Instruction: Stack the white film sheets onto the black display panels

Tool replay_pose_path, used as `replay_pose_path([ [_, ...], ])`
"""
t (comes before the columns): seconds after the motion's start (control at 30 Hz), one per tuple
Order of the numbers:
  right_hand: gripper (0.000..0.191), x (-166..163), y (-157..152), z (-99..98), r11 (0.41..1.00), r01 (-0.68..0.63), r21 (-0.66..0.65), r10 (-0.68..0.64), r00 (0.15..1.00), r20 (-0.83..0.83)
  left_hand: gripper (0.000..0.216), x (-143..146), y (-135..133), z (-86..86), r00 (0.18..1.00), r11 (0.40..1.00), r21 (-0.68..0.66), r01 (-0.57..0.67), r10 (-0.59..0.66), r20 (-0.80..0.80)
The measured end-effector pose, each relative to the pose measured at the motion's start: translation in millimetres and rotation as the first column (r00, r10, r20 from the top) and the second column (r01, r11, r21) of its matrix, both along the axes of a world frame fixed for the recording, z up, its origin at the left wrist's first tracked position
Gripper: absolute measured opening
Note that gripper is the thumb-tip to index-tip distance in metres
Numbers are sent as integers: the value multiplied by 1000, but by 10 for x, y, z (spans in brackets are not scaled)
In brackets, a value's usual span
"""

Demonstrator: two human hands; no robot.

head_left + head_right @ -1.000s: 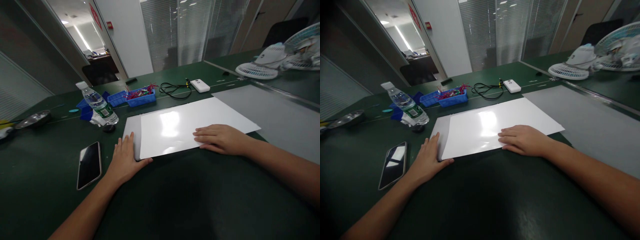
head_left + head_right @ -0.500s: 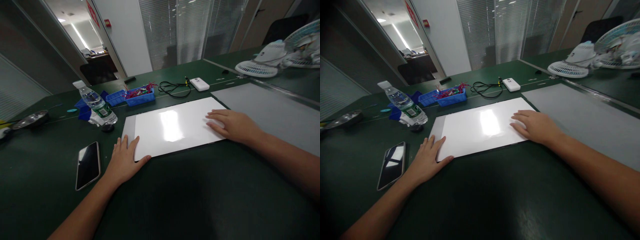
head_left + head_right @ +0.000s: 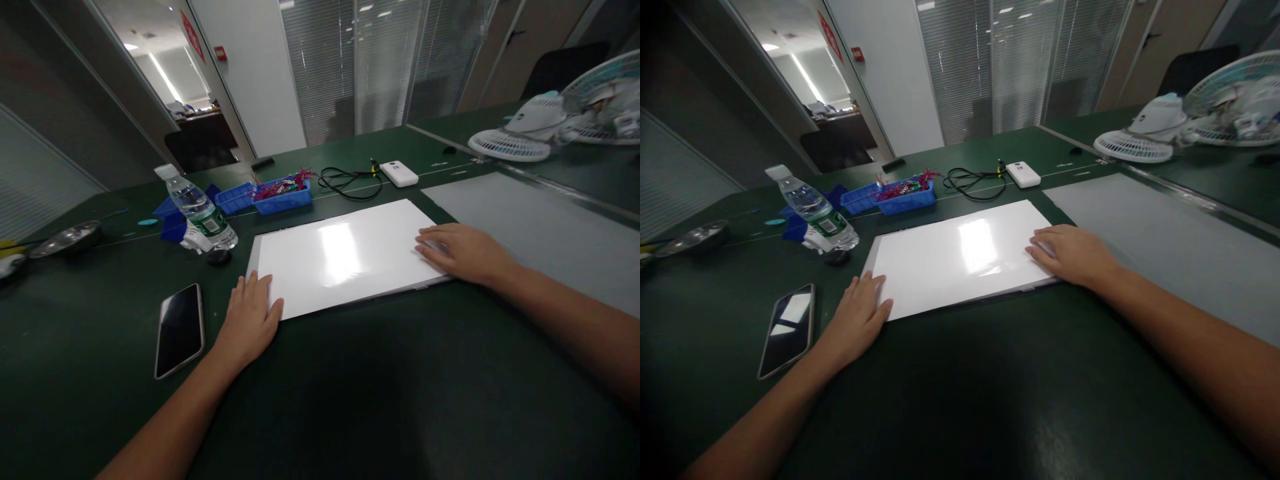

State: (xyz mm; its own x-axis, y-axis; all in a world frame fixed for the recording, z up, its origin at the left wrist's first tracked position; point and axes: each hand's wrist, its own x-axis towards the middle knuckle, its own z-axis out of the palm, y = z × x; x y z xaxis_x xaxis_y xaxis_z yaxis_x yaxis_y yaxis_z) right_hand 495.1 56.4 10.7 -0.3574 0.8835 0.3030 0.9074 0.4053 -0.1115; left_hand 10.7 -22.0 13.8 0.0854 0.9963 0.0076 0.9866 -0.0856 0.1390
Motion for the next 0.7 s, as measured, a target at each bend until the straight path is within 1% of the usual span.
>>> replay_pose_path([
  [0.1, 57, -25, -16, 18, 999, -40, -13, 40, 999, -9, 72, -4, -1, 6, 999, 1000, -6, -6, 6, 33],
  [0.23, 54, -5, -8, 22, 996, -87, 5, 87, 996, -31, 74, -1, 6, 4, 999, 1000, 2, -11, 11, 44],
  [0.4, 56, 12, 0, 14, 994, -109, -9, 109, 994, -18, 72, -11, 14, -12, 1000, 1000, 13, -11, 11, 26],
  [0.53, 52, 1, -2, 23, 990, -138, 10, 138, 990, -23, 71, -22, 11, -9, 999, 1000, 5, -10, 9, 36],
  [0.7, 51, -36, -26, 58, 985, -172, -2, 171, 985, -33, 68, -25, 9, 19, 999, 1000, 3, 4, -4, 45],
])
